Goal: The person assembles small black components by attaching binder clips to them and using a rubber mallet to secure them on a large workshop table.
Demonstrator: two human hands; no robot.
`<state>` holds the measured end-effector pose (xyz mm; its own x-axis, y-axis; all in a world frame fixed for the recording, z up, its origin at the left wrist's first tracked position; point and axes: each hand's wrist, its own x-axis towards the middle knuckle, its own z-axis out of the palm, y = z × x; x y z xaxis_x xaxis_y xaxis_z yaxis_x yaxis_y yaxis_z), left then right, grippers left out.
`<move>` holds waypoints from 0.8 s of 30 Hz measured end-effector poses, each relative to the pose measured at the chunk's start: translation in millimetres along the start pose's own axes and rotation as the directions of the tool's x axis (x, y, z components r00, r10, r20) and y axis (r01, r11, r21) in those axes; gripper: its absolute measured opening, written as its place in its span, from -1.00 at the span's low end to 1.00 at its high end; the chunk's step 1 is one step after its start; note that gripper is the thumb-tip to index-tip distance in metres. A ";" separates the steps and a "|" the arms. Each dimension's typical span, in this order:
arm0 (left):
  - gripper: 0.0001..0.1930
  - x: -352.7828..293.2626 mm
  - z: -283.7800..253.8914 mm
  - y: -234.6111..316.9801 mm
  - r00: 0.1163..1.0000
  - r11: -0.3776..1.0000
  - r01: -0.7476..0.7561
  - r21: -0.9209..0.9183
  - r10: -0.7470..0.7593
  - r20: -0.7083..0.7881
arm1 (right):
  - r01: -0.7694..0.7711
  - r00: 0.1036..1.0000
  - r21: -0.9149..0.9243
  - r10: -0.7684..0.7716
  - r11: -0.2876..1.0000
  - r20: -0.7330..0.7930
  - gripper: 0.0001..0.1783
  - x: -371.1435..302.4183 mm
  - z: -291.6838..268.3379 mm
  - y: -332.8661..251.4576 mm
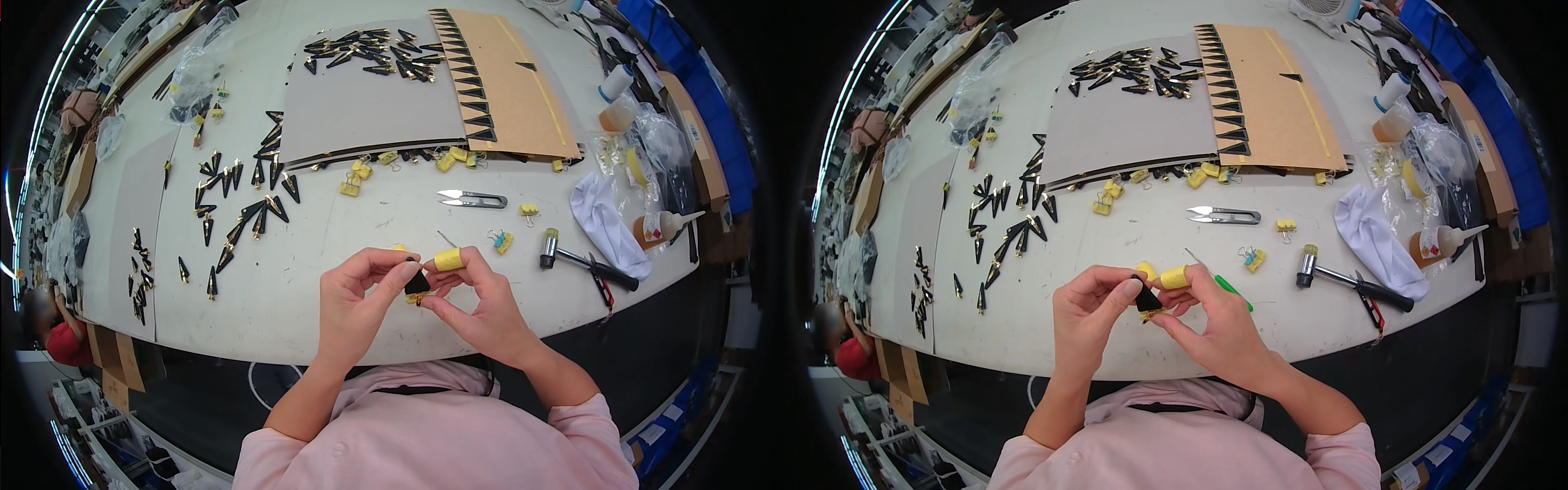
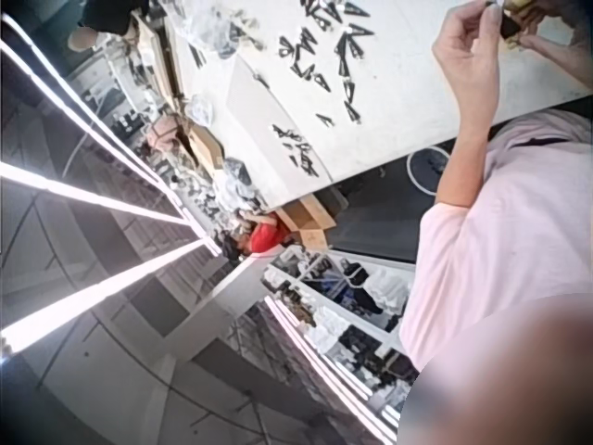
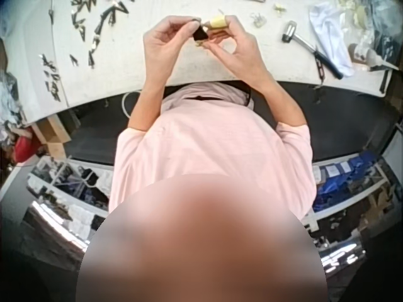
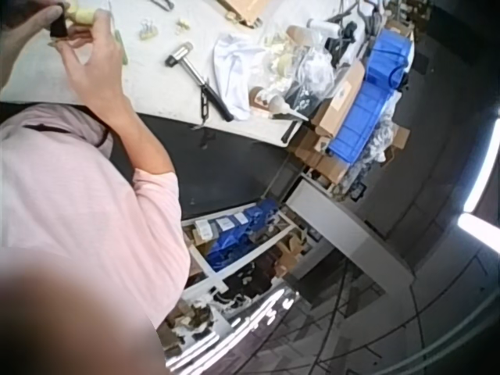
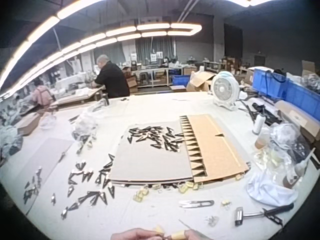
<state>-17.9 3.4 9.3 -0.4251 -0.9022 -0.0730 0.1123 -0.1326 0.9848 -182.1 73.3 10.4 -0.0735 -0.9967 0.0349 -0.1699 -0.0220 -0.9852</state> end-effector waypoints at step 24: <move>-0.79 9.2 -10.2 3.5 0.938 0.927 0.330 -0.180 -0.302 0.168 | -0.159 0.985 0.111 0.150 0.981 0.088 -0.60 -7.7 -10.7 -3.2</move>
<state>-12.2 -9.5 10.5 -0.5834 -0.7378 -0.3395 0.1251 -0.4946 0.8601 -191.5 81.9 15.1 -0.0115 -0.9917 -0.1282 -0.0463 0.1286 -0.9906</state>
